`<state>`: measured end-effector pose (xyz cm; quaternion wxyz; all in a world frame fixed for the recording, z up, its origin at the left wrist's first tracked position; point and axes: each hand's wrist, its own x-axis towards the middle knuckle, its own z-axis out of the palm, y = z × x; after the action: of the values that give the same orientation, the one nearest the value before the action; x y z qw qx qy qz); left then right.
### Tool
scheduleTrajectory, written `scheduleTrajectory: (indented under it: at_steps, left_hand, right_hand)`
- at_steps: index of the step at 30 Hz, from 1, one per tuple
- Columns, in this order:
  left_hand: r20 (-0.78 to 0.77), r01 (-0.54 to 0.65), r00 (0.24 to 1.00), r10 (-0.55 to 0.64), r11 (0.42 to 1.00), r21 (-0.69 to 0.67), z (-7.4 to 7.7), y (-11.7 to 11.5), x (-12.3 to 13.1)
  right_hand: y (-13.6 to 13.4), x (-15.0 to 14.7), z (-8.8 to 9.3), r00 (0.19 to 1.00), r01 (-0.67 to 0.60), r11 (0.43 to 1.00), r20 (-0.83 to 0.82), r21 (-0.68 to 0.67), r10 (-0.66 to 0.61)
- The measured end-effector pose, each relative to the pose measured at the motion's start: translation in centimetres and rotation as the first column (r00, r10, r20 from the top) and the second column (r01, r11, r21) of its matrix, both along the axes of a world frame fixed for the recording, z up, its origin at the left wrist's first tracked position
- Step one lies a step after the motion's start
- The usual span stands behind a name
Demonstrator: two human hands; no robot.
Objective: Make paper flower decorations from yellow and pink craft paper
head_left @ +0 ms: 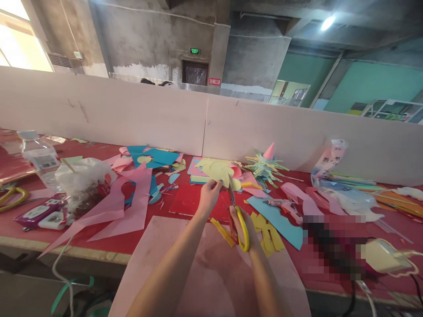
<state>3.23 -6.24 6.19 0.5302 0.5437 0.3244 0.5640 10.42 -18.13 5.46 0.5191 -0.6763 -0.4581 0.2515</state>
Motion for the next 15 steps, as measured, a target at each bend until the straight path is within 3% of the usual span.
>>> scheduleTrajectory:
  at_steps: [7,15]
  left_hand:
    - [-0.091,-0.016,0.996,0.021,0.998,0.054,-0.41,0.66,-0.45]
    - [-0.055,-0.014,0.998,0.018,0.998,0.067,-0.05,0.31,-0.70]
  right_hand:
    - [-0.05,0.32,-0.06,0.998,-0.058,0.998,-0.022,-0.026,0.057]
    - [-0.05,1.00,-0.79,0.999,-0.045,0.999,0.013,0.004,0.045]
